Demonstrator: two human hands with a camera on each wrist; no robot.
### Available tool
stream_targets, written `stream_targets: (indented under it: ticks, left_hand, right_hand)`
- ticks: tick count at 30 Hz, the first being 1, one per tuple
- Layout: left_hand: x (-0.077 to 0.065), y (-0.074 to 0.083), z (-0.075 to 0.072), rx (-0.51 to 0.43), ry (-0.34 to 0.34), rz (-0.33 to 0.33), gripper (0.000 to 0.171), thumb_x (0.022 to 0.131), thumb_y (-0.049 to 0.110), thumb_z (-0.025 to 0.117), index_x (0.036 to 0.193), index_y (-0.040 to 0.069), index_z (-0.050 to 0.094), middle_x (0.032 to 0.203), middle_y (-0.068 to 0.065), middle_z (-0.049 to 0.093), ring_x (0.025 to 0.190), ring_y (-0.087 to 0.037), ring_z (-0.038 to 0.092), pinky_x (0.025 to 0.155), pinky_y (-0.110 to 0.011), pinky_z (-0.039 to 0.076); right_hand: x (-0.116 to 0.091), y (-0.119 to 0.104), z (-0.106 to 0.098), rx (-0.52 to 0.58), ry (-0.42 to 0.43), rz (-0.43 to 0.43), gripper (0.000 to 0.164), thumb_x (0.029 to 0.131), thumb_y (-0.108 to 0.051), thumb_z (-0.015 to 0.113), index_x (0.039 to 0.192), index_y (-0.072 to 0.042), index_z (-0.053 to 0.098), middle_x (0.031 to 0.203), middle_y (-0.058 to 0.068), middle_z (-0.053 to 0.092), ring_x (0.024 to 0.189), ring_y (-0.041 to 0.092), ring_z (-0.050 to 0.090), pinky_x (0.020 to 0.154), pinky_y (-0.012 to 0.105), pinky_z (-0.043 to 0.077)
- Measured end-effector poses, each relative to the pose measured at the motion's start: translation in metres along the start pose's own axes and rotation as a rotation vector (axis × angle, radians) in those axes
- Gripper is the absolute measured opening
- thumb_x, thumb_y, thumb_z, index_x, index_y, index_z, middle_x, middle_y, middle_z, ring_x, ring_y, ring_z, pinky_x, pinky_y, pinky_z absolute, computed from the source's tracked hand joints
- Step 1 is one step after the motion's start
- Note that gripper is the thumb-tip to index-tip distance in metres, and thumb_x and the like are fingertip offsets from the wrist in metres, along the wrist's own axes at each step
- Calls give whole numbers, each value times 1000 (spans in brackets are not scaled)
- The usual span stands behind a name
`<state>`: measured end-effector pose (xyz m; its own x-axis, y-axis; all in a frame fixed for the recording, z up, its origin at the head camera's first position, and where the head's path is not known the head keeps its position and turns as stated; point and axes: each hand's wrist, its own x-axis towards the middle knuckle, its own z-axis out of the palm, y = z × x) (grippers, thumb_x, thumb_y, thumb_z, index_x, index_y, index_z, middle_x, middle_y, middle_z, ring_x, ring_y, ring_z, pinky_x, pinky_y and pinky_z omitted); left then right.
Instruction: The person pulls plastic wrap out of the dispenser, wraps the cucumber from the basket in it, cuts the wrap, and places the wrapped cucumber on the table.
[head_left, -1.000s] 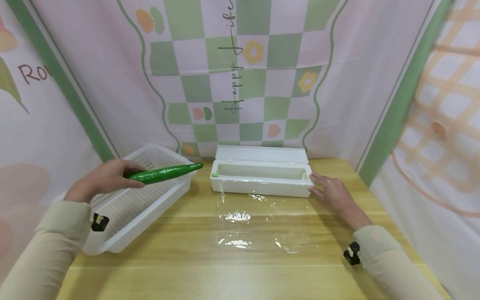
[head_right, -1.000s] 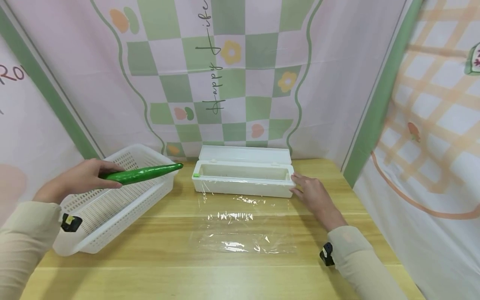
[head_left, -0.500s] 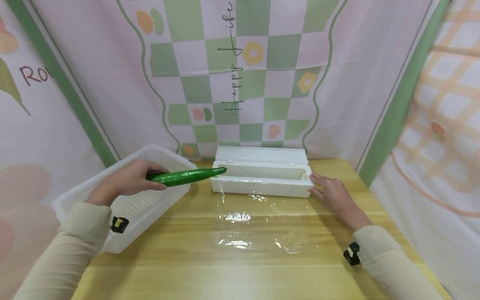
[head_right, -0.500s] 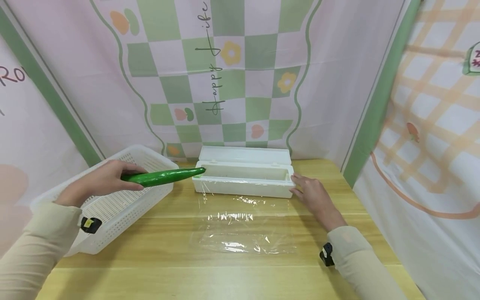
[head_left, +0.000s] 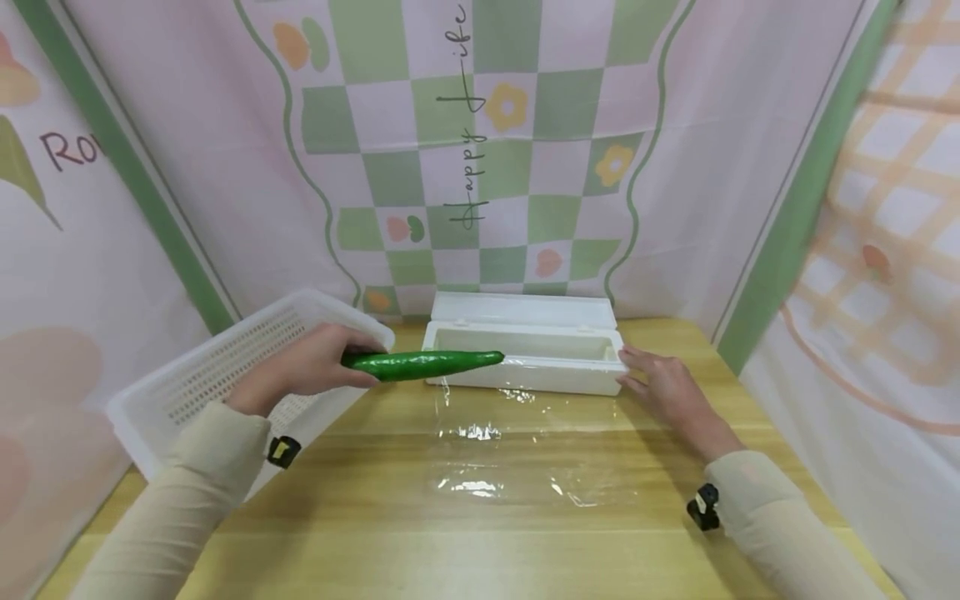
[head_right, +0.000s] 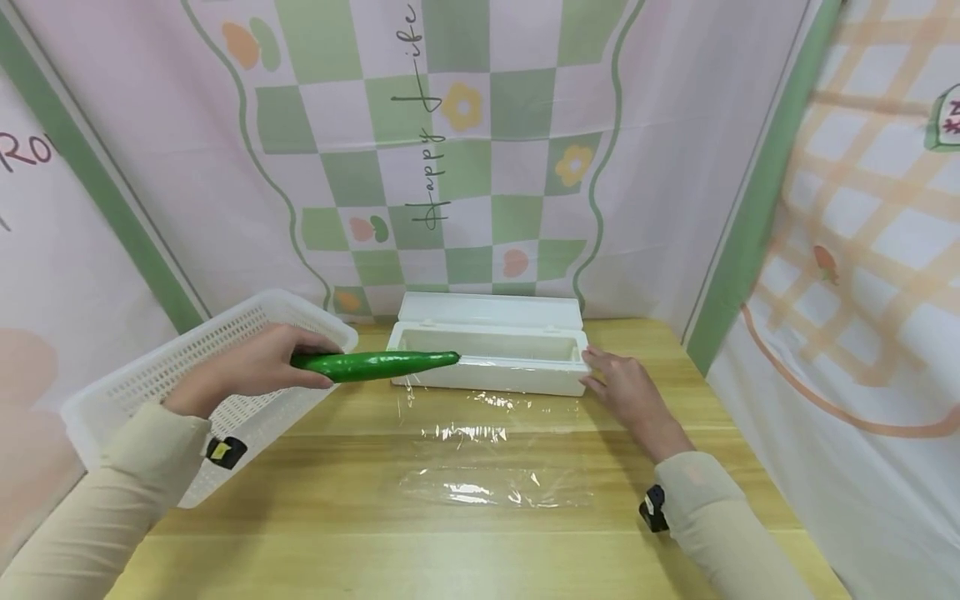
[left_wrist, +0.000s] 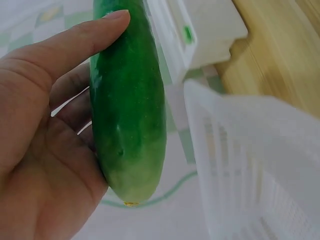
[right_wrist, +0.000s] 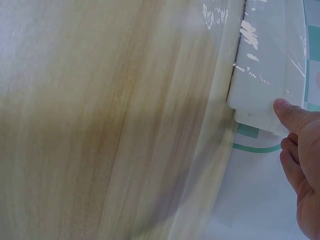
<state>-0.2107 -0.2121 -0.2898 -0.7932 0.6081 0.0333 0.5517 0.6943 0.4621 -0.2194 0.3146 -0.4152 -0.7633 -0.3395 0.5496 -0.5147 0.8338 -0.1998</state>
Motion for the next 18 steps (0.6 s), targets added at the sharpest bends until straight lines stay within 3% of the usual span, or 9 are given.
stream_targets:
  ticks: [5,18]
  left_hand:
    - [10,11,12,-28,-23,36,32,92,21,83,120,8,76,95,2,73,77,-10,60,74,-28,53]
    - [33,32,43,-74,-77,89,40,93,22,82,128,6,73,108,-3,78,81,-6,64,75,-25,57]
  right_hand:
    - [0,1,0,4,-2,5,44,84,0,85,124,12,69,132,30,66,94,51,74,90,57,58]
    - [0,2,2,-9,22,-26,43,82,0,86,121,12,71,129,31,67,73,44,74,87,57,59]
